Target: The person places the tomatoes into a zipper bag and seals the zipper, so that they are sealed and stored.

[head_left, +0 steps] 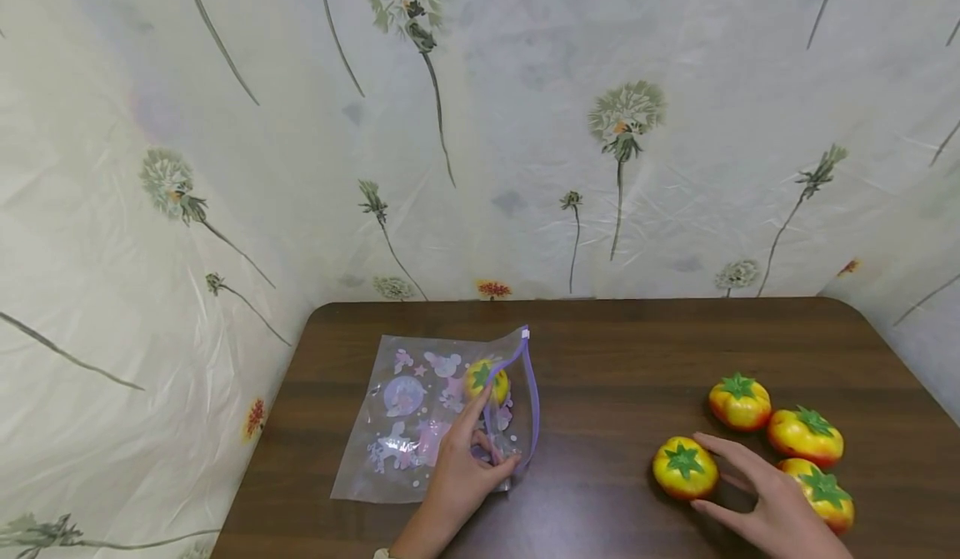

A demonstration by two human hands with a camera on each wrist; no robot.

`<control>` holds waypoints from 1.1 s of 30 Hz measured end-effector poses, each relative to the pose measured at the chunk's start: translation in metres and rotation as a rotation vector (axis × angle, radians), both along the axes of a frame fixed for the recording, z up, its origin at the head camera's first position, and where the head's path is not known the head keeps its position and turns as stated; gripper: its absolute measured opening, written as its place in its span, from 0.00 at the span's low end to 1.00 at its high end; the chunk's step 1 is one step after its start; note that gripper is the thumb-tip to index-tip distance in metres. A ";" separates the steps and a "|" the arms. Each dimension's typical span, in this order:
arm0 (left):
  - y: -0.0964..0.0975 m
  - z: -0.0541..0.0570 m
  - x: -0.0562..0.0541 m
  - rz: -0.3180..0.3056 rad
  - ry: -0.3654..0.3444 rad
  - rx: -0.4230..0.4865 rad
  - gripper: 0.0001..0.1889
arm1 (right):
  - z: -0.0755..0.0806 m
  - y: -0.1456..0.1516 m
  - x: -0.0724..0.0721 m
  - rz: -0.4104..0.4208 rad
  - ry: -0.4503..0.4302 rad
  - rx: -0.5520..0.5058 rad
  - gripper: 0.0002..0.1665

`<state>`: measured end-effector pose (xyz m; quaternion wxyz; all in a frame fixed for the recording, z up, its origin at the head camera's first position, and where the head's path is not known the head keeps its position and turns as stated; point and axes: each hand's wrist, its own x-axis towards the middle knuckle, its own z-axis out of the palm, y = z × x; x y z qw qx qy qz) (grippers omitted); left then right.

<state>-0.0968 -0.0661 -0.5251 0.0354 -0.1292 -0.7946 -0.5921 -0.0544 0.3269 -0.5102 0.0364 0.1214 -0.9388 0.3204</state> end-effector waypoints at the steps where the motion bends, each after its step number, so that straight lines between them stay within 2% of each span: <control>1: 0.000 0.000 0.000 0.000 -0.001 0.000 0.54 | 0.000 -0.001 0.000 0.001 -0.007 -0.008 0.48; 8: -0.003 0.000 0.001 0.003 0.016 -0.011 0.55 | -0.004 -0.013 -0.003 -0.051 -0.002 -0.037 0.45; 18: -0.005 -0.003 0.001 0.011 0.037 -0.008 0.55 | -0.002 -0.016 -0.007 -0.063 -0.004 -0.014 0.43; 23: -0.003 -0.004 0.001 0.010 0.048 -0.002 0.55 | 0.001 -0.018 -0.011 -0.048 -0.001 -0.066 0.42; 30: 0.000 -0.005 0.000 0.016 0.074 -0.030 0.56 | 0.003 -0.028 -0.022 -0.021 0.098 -0.156 0.42; 33: 0.000 -0.005 -0.001 0.011 0.073 -0.025 0.56 | 0.001 -0.033 -0.026 0.005 0.115 -0.206 0.43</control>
